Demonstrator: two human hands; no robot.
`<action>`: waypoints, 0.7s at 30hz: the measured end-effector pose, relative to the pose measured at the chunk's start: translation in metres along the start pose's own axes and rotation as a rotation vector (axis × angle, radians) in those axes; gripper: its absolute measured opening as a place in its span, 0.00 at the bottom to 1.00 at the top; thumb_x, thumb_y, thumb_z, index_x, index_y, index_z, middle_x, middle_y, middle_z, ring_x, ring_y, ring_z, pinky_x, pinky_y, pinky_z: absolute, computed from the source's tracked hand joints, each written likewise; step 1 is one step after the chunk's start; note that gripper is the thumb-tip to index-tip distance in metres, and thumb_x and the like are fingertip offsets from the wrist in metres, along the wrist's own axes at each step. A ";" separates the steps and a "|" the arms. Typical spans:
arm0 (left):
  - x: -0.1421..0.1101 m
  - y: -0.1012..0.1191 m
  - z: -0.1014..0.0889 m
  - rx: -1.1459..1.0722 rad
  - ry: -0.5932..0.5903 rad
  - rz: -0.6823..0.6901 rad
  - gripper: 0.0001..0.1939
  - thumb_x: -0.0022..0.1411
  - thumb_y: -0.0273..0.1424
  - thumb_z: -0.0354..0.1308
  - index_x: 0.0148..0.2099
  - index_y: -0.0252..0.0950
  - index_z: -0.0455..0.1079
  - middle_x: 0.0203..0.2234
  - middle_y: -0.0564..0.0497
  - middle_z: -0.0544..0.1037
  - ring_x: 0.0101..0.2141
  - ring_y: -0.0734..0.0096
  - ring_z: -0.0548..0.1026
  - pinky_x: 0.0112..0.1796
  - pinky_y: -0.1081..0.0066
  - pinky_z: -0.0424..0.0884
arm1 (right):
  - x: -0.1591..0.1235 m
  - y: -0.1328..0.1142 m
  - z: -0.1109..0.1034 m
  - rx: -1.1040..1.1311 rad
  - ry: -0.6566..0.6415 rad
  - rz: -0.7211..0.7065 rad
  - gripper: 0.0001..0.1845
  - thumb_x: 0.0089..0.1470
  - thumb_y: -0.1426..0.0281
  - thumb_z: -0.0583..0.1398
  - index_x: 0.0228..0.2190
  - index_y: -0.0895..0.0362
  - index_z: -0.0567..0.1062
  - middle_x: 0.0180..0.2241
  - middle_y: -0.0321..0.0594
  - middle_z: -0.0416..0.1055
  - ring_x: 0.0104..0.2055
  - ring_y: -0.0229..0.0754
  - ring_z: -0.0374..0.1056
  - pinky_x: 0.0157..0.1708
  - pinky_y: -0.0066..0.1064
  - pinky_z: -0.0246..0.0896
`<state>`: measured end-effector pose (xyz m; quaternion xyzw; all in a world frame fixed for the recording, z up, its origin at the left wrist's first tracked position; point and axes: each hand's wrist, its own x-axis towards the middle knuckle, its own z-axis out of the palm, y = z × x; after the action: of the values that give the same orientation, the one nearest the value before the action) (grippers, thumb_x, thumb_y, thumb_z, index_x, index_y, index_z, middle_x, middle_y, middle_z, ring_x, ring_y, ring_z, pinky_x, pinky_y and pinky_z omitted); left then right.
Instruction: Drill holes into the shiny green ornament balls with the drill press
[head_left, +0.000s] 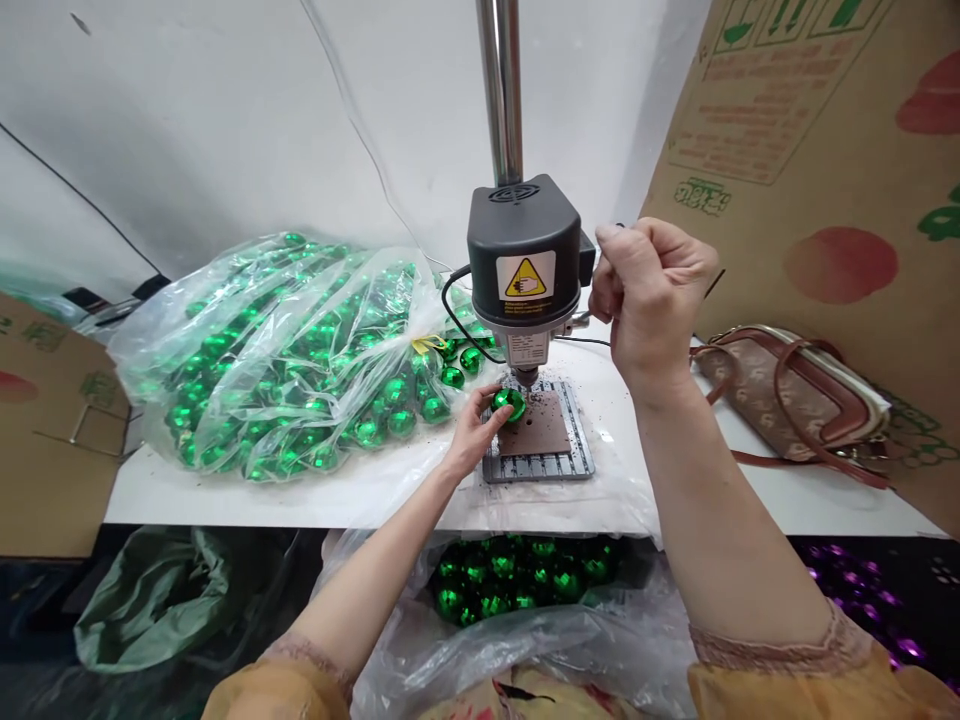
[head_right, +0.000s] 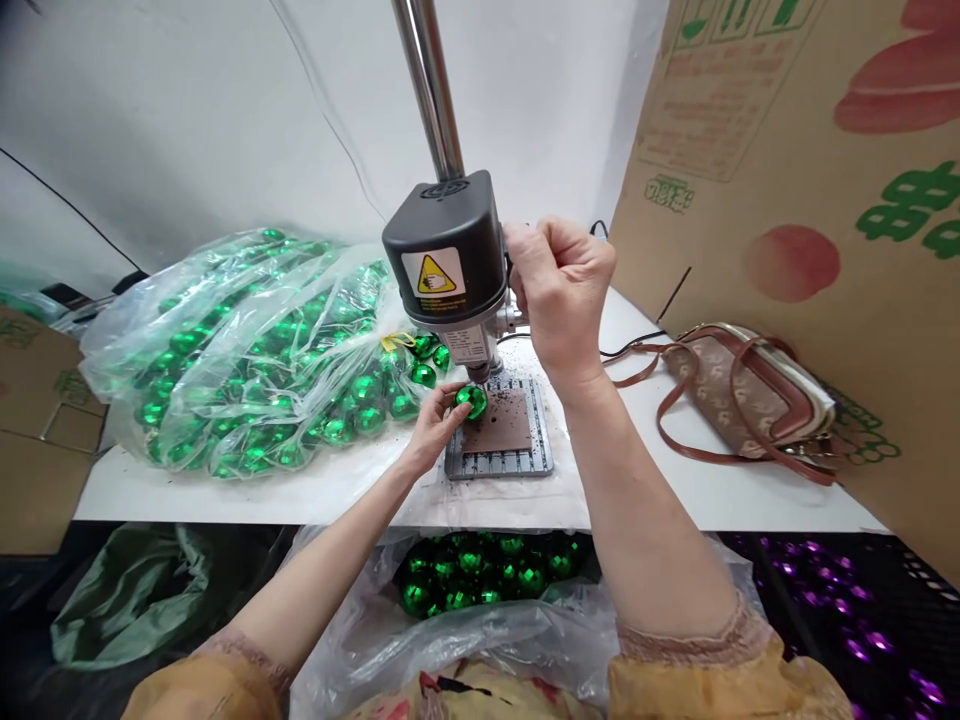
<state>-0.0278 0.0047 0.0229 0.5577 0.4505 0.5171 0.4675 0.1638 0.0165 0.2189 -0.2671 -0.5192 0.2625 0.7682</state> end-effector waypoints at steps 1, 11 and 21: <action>0.001 -0.003 0.001 0.019 -0.006 0.007 0.28 0.57 0.46 0.67 0.55 0.37 0.69 0.47 0.44 0.78 0.49 0.61 0.75 0.53 0.62 0.68 | 0.000 0.000 0.000 -0.014 -0.006 -0.006 0.28 0.55 0.59 0.63 0.14 0.54 0.55 0.12 0.30 0.51 0.16 0.29 0.46 0.19 0.32 0.42; 0.004 -0.009 0.011 0.209 -0.050 0.133 0.26 0.56 0.43 0.69 0.54 0.38 0.70 0.51 0.43 0.75 0.55 0.56 0.71 0.59 0.57 0.63 | 0.000 -0.002 0.000 -0.066 -0.013 -0.013 0.30 0.54 0.52 0.62 0.15 0.54 0.54 0.13 0.31 0.50 0.16 0.29 0.45 0.20 0.32 0.43; -0.003 -0.013 0.021 0.205 -0.153 0.089 0.30 0.54 0.39 0.71 0.57 0.39 0.68 0.48 0.44 0.76 0.48 0.56 0.75 0.53 0.56 0.70 | 0.000 -0.001 -0.001 -0.041 -0.009 -0.026 0.28 0.55 0.59 0.62 0.14 0.54 0.55 0.12 0.29 0.51 0.15 0.27 0.45 0.18 0.30 0.41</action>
<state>-0.0076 0.0026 0.0095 0.6600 0.4388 0.4445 0.4175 0.1645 0.0154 0.2195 -0.2748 -0.5314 0.2430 0.7636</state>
